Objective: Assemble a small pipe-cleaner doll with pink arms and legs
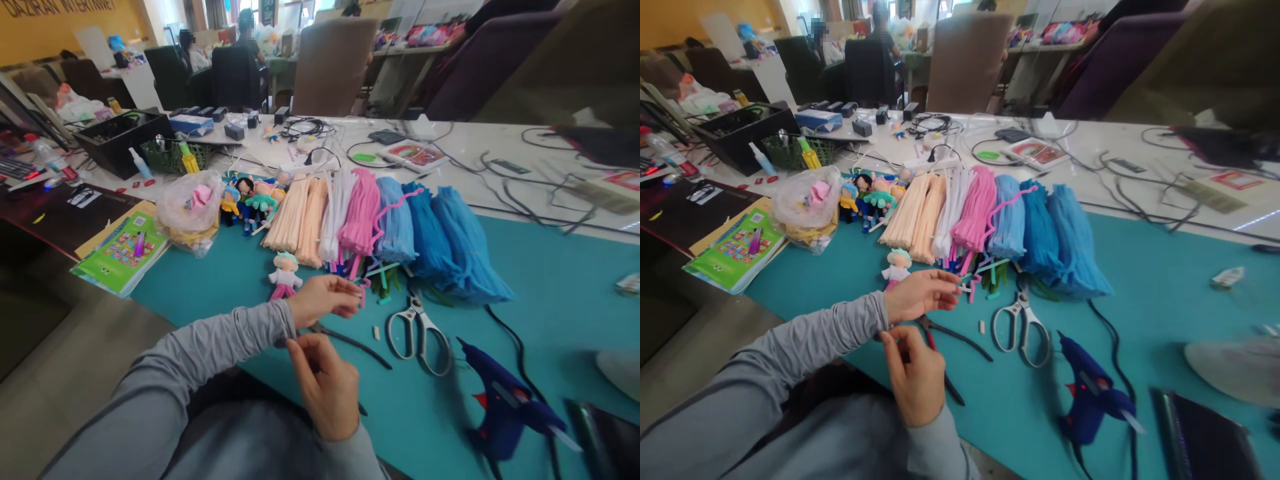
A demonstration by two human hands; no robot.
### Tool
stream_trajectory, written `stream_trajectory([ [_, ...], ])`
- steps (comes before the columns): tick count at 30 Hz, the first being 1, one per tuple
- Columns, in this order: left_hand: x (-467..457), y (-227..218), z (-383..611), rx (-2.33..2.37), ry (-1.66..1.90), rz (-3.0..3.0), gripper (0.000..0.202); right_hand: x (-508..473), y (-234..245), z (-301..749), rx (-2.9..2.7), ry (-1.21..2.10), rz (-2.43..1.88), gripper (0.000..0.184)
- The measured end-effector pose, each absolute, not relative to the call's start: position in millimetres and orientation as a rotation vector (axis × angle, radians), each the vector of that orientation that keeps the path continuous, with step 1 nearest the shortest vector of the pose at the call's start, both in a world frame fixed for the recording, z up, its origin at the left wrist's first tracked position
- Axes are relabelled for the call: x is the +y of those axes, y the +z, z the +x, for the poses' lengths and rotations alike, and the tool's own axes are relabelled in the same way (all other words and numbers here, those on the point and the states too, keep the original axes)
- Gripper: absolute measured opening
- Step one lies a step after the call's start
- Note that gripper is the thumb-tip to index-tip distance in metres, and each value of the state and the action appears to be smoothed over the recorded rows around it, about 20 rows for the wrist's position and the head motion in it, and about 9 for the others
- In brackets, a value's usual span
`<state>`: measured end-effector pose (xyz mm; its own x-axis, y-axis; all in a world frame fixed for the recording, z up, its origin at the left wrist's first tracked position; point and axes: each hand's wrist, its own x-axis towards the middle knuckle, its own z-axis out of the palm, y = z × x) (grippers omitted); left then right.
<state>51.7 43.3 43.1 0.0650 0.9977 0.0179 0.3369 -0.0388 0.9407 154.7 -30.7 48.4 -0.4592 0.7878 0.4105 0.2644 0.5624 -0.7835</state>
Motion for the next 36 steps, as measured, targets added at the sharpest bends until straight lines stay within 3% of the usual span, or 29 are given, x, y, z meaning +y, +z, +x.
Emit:
stream_trajectory([
  [2, 40, 46, 49, 1.342, 1.021, 1.416, 0.027, -31, 54, 153, -2.008, 0.849, -0.818, 0.022],
  [6, 24, 58, 28, 1.161, 1.087, 1.227, 0.019, -21, 65, 171, -1.992, 0.869, -0.898, 0.032],
  [8, 14, 63, 8, 1.354, 1.141, 1.284, 0.018, -11, 66, 189, -1.963, 0.802, -0.985, 0.040],
  [11, -2, 66, -24, 1.756, 1.150, 1.257, 0.015, 4, 60, 217, -2.031, 0.654, -1.055, 0.035],
  [14, -16, 58, -44, 1.923, 1.139, 1.240, 0.012, 16, 45, 234, -2.215, 0.476, -1.024, 0.028],
  [20, -25, 33, -43, 2.173, 1.069, 1.198, 0.010, 18, 13, 241, -2.597, 0.162, -0.911, 0.037],
  [27, 2, 28, -33, 2.196, 1.052, 1.088, 0.028, 16, 2, 236, -2.659, 0.172, -1.023, 0.038],
  [36, 14, 17, -34, 1.874, 1.205, 0.843, 0.042, 18, 19, 272, -2.595, 0.137, -1.003, 0.034],
])
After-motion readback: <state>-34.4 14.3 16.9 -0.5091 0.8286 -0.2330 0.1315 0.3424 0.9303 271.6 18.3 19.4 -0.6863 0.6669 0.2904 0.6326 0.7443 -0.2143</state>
